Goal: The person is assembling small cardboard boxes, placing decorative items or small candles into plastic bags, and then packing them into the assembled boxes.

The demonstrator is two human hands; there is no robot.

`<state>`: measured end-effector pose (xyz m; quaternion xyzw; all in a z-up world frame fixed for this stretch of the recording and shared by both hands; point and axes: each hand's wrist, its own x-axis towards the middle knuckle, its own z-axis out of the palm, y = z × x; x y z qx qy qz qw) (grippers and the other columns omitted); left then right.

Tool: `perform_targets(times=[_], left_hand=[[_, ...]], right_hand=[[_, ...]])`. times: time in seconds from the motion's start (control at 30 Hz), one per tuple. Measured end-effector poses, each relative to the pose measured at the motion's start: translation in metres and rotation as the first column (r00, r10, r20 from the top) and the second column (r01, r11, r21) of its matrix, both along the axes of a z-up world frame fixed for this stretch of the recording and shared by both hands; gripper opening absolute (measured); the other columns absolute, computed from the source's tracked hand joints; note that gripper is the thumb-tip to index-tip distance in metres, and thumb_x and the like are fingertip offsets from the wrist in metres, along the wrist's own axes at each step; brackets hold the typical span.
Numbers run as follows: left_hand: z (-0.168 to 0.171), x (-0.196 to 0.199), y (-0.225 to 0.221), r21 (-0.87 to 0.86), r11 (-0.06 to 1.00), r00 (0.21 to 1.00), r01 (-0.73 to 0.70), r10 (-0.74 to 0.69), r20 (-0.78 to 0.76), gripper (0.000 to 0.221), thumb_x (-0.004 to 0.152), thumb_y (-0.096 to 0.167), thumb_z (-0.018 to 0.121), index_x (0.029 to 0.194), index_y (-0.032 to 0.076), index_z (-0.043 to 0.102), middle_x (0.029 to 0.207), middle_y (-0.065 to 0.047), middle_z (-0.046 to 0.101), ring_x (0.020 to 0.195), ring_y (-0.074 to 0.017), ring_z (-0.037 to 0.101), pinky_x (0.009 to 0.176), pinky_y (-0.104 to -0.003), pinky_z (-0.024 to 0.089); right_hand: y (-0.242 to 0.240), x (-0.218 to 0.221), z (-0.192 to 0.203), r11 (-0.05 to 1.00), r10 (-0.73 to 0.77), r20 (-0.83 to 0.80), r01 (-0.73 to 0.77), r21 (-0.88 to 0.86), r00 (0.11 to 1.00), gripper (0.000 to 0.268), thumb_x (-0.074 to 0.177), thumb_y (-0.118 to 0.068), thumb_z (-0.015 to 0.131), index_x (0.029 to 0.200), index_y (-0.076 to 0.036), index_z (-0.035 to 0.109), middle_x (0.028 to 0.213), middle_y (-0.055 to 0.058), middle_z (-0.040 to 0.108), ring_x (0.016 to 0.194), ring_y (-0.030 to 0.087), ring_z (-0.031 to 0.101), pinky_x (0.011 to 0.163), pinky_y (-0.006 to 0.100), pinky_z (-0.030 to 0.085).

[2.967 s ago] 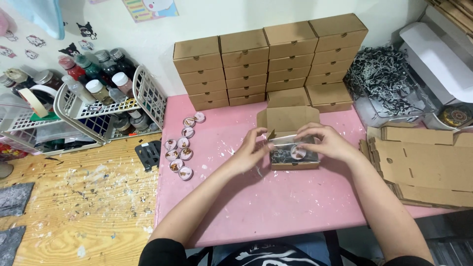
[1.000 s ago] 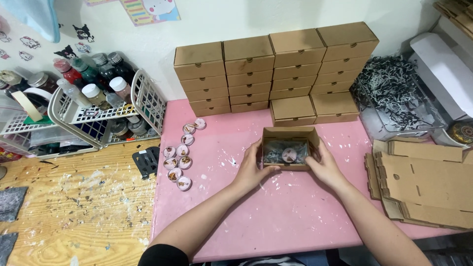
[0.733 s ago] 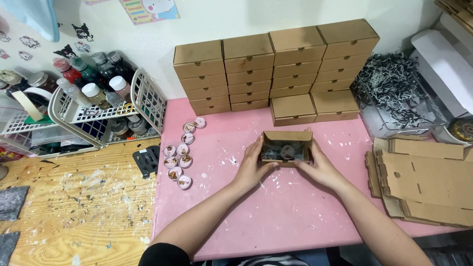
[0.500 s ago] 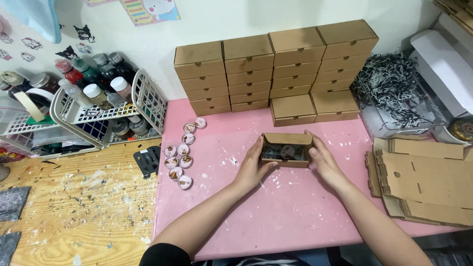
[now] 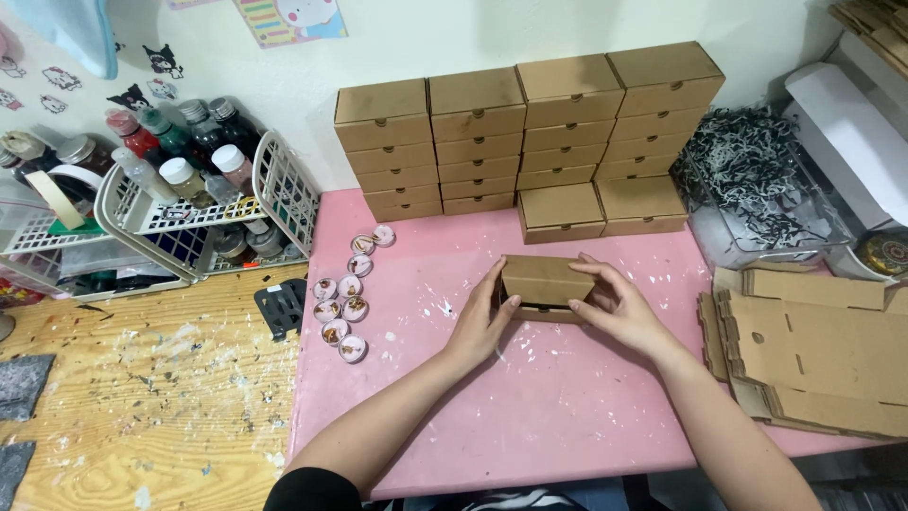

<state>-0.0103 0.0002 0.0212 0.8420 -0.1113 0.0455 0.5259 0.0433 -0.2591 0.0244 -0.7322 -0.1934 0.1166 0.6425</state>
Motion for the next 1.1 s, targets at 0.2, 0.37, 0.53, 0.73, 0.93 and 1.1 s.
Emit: perform_targets(times=[0.2,0.37,0.53,0.73,0.93,1.1], left_hand=[[-0.001,0.002,0.001,0.006,1.000,1.000,-0.008,0.008,-0.026,0.063,0.103,0.038,0.053,0.155,0.008,0.032,0.159,-0.025,0.036,0.148,-0.0394,0.037,0.120,-0.047,0.034],[-0.004,0.002,0.001,-0.007,1.000,1.000,0.001,-0.001,0.001,0.062,0.104,0.036,0.053,0.153,0.005,0.033,0.161,-0.026,0.034,0.149,-0.0402,0.035,0.121,-0.047,0.033],[-0.004,0.003,0.002,0.016,1.000,0.997,-0.011,0.012,-0.076,0.057,0.109,0.039,0.042,0.155,0.006,0.034,0.162,-0.023,0.035,0.151,-0.0390,0.033,0.121,-0.048,0.029],[-0.010,0.005,0.003,-0.015,1.000,1.000,-0.020,0.020,-0.020,0.052,0.108,0.039,0.044,0.145,0.003,0.043,0.163,-0.023,0.034,0.150,-0.0394,0.035,0.122,-0.048,0.030],[-0.015,0.007,0.001,-0.011,1.000,1.000,-0.010,0.010,-0.026,0.048,0.106,0.028,0.050,0.143,0.000,0.041,0.162,-0.025,0.033,0.147,-0.0385,0.039,0.120,-0.046,0.034],[-0.005,0.005,0.000,-0.119,0.993,0.997,-0.010,0.001,-0.075,0.060,0.104,0.020,0.051,0.156,0.002,0.026,0.156,-0.025,0.042,0.145,-0.0360,0.045,0.119,-0.044,0.040]], right_hand=[[-0.004,0.004,-0.009,0.998,0.009,0.014,-0.008,-0.054,1.000,0.057,0.085,-0.005,0.073,0.138,-0.009,0.054,0.169,0.018,0.021,0.152,0.034,0.033,0.119,0.044,0.040],[-0.003,0.006,-0.011,0.995,-0.030,0.030,0.032,-0.095,0.999,0.050,0.088,-0.013,0.071,0.136,-0.011,0.058,0.168,0.018,0.025,0.151,0.032,0.033,0.117,0.044,0.040],[-0.004,0.008,-0.018,0.975,-0.111,0.104,0.128,-0.181,0.988,0.034,0.102,-0.024,0.059,0.133,-0.013,0.069,0.166,0.018,0.040,0.153,0.030,0.037,0.120,0.043,0.036],[-0.002,0.006,-0.013,0.986,-0.067,0.106,0.082,-0.146,0.992,0.035,0.095,-0.023,0.065,0.129,-0.013,0.068,0.165,0.018,0.034,0.150,0.031,0.039,0.115,0.043,0.041],[-0.001,0.012,-0.033,0.992,-0.097,-0.015,0.098,0.081,0.995,0.081,0.084,-0.009,0.071,0.152,-0.016,0.028,0.160,0.021,0.028,0.149,0.030,0.030,0.118,0.043,0.034],[-0.004,0.016,-0.051,0.990,-0.137,0.003,0.137,0.024,0.991,0.070,0.085,-0.002,0.073,0.147,0.005,0.042,0.163,0.018,0.035,0.146,0.031,0.042,0.122,0.041,0.035]])
